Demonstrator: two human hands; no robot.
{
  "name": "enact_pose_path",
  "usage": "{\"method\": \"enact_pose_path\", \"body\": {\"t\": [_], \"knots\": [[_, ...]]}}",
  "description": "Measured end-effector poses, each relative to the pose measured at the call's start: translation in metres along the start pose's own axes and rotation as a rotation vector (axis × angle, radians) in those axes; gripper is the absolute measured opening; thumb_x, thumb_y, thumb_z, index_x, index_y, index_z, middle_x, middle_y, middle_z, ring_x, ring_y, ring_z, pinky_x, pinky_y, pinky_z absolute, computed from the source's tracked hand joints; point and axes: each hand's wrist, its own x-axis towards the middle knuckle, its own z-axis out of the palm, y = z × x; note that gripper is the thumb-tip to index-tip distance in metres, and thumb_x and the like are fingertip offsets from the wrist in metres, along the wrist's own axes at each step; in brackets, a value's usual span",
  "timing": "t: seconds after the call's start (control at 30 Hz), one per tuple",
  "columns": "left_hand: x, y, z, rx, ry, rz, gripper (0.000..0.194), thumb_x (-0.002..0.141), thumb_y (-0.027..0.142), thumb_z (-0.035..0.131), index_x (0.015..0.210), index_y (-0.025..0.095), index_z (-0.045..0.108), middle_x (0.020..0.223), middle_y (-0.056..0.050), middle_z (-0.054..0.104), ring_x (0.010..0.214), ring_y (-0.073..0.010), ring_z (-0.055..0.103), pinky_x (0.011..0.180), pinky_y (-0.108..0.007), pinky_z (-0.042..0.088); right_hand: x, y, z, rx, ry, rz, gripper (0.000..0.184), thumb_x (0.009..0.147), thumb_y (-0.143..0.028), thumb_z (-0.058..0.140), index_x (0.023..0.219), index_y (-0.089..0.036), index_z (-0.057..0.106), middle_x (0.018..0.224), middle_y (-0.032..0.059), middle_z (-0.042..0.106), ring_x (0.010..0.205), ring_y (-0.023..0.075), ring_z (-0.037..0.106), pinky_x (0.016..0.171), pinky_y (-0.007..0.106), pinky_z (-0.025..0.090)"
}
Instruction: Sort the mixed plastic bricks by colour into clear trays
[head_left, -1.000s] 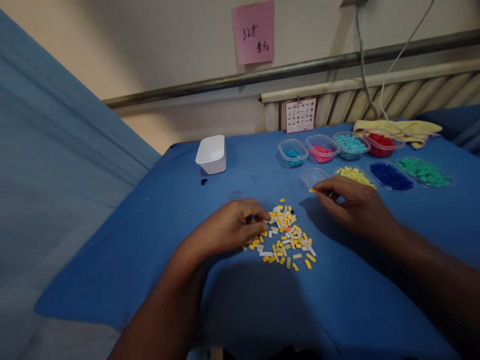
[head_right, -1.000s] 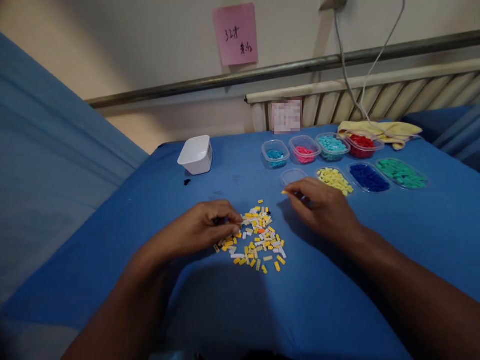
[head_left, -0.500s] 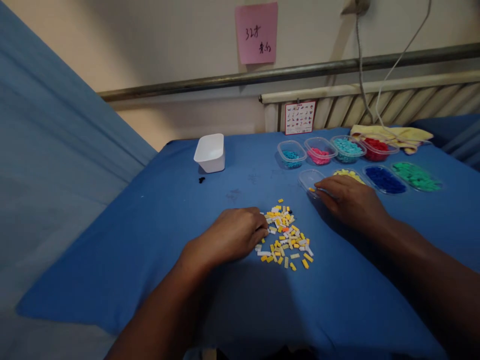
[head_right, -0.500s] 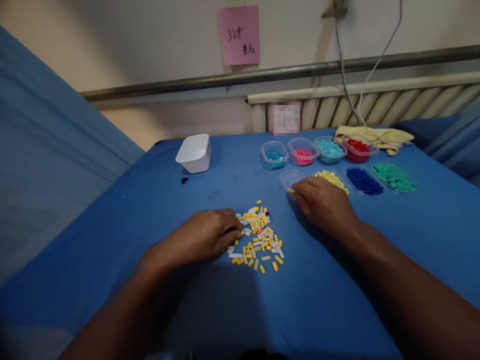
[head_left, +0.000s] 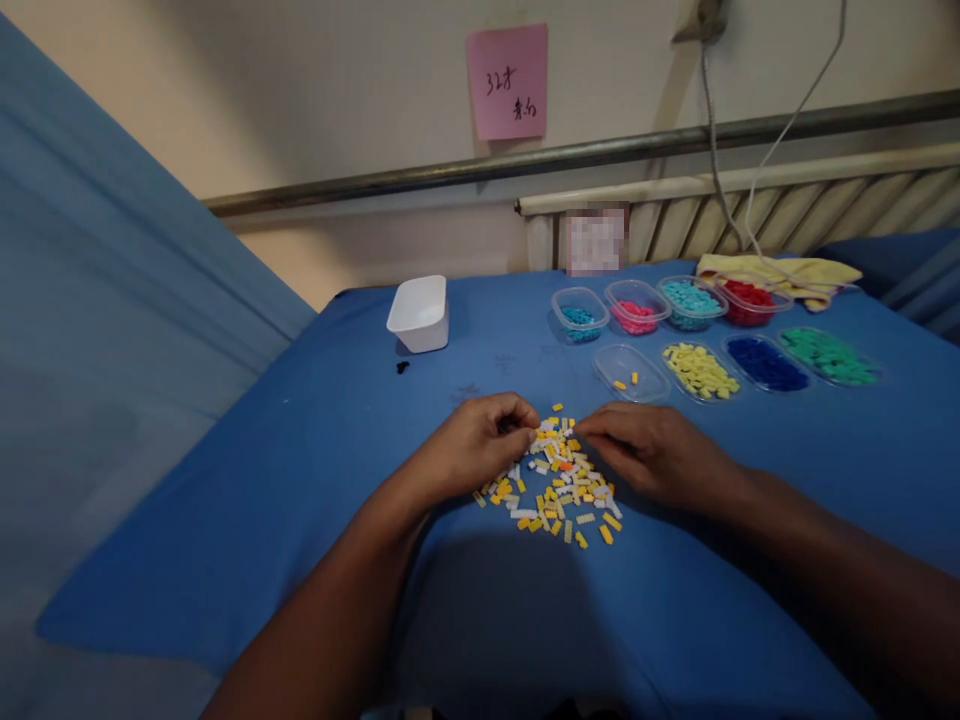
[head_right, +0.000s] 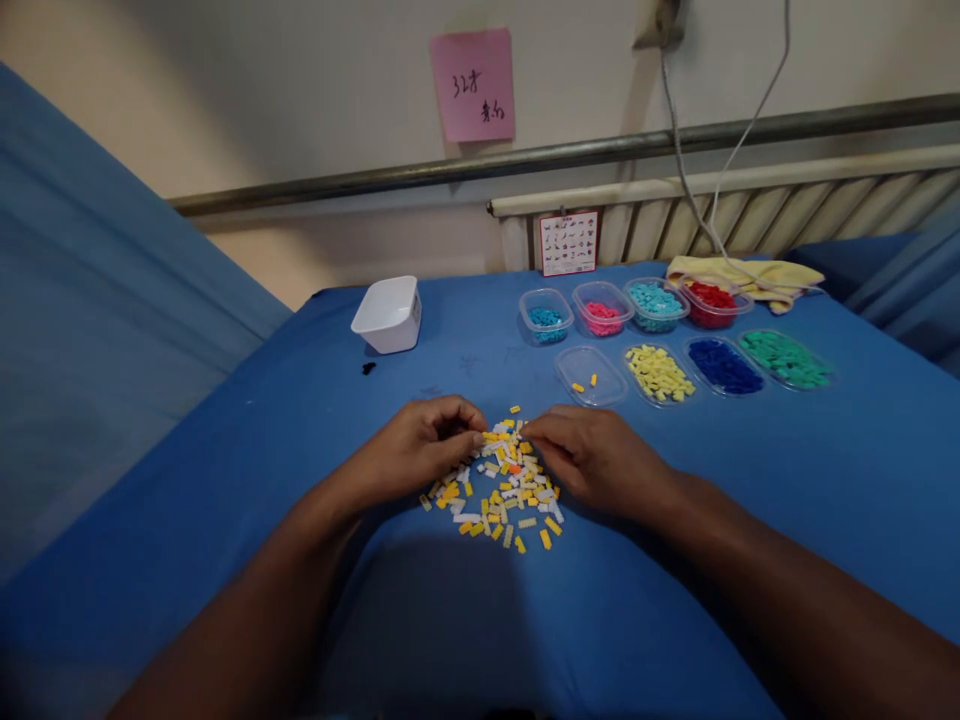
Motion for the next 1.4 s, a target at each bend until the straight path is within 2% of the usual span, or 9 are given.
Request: {"method": "enact_pose_path", "body": {"t": [0.23, 0.33, 0.5, 0.57, 0.67, 0.73, 0.97, 1.1, 1.4], "knots": [[0.008, -0.002, 0.032, -0.32, 0.033, -0.064, 0.02, 0.088, 0.032, 0.079, 0.098, 0.016, 0.071, 0.078, 0.0, 0.07, 0.066, -0.0102, 0.059, 0.062, -0.023, 0.044, 0.007, -0.013, 0.003, 0.148, 0.103, 0.001, 0.019, 0.106, -0.022, 0.066, 0.122, -0.023, 0.076, 0.107, 0.0066, 0.082, 0.094, 0.0205, 0.076, 0.081, 0.034, 0.059], [0.008, 0.0, 0.035, -0.35, 0.037, -0.032, 0.028, 0.09, 0.039, 0.081, 0.102, 0.017, 0.069, 0.083, -0.003, 0.075, 0.069, -0.0127, 0.064, 0.063, -0.025, 0.048, 0.01, -0.018, 0.003, 0.186, 0.18, -0.017, 0.012, 0.106, -0.021, 0.066, 0.112, -0.023, 0.076, 0.1, 0.0049, 0.081, 0.09, 0.0193, 0.075, 0.08, 0.033, 0.058], [0.011, -0.009, 0.017, 0.116, 0.244, 0.213, 0.017, 0.1, 0.031, 0.069, 0.108, 0.02, 0.078, 0.103, -0.006, 0.079, 0.096, -0.0203, 0.073, 0.088, -0.035, 0.056, 0.005, 0.011, -0.012, 0.029, 0.329, 0.082, 0.011, 0.101, -0.018, 0.068, 0.105, -0.023, 0.076, 0.098, 0.0039, 0.079, 0.086, 0.0202, 0.074, 0.077, 0.033, 0.057], [0.012, -0.014, 0.012, 0.33, 0.224, 0.283, 0.018, 0.102, 0.026, 0.066, 0.112, 0.021, 0.08, 0.111, -0.007, 0.079, 0.106, -0.0229, 0.072, 0.097, -0.039, 0.055, 0.0, 0.035, -0.019, -0.129, 0.358, 0.167, 0.012, 0.1, -0.019, 0.067, 0.105, -0.022, 0.077, 0.097, 0.0054, 0.079, 0.084, 0.0221, 0.074, 0.075, 0.035, 0.057], [0.013, -0.018, 0.012, 0.545, 0.101, 0.328, 0.024, 0.106, 0.024, 0.062, 0.12, 0.023, 0.081, 0.112, -0.008, 0.078, 0.109, -0.0248, 0.071, 0.1, -0.042, 0.054, -0.005, 0.06, -0.023, -0.332, 0.311, 0.238, 0.014, 0.1, -0.022, 0.066, 0.106, -0.022, 0.079, 0.099, 0.0085, 0.079, 0.087, 0.027, 0.075, 0.076, 0.04, 0.057], [0.011, -0.017, 0.014, 0.644, 0.037, 0.337, 0.029, 0.106, 0.022, 0.06, 0.126, 0.025, 0.08, 0.111, -0.008, 0.077, 0.108, -0.0252, 0.07, 0.1, -0.043, 0.053, -0.005, 0.059, -0.021, -0.366, 0.272, 0.204, 0.016, 0.102, -0.023, 0.064, 0.109, -0.021, 0.079, 0.105, 0.0102, 0.08, 0.094, 0.0295, 0.076, 0.08, 0.042, 0.058], [0.005, -0.009, 0.007, 0.688, -0.02, 0.29, 0.046, 0.095, 0.012, 0.062, 0.138, 0.025, 0.073, 0.119, -0.008, 0.079, 0.112, -0.0276, 0.072, 0.101, -0.044, 0.052, 0.01, 0.008, 0.006, -0.095, -0.093, -0.109, 0.019, 0.106, -0.018, 0.06, 0.112, -0.021, 0.078, 0.107, 0.0078, 0.081, 0.1, 0.0244, 0.075, 0.088, 0.039, 0.057], [0.005, -0.009, 0.006, 0.681, -0.002, 0.251, 0.039, 0.09, 0.01, 0.063, 0.125, 0.022, 0.076, 0.116, -0.007, 0.081, 0.105, -0.0272, 0.073, 0.098, -0.044, 0.053, 0.01, 0.008, 0.01, -0.112, -0.138, -0.051, 0.018, 0.106, -0.018, 0.061, 0.11, -0.021, 0.078, 0.104, 0.0077, 0.081, 0.099, 0.0248, 0.074, 0.086, 0.038, 0.055], [0.005, -0.007, 0.003, 0.694, -0.08, 0.304, 0.028, 0.099, 0.015, 0.061, 0.118, 0.025, 0.08, 0.112, -0.007, 0.079, 0.106, -0.0251, 0.072, 0.097, -0.041, 0.05, 0.014, -0.002, 0.002, -0.206, -0.261, 0.054, 0.019, 0.107, -0.021, 0.058, 0.103, -0.02, 0.077, 0.098, 0.0079, 0.078, 0.09, 0.0232, 0.071, 0.077, 0.034, 0.047]]}}
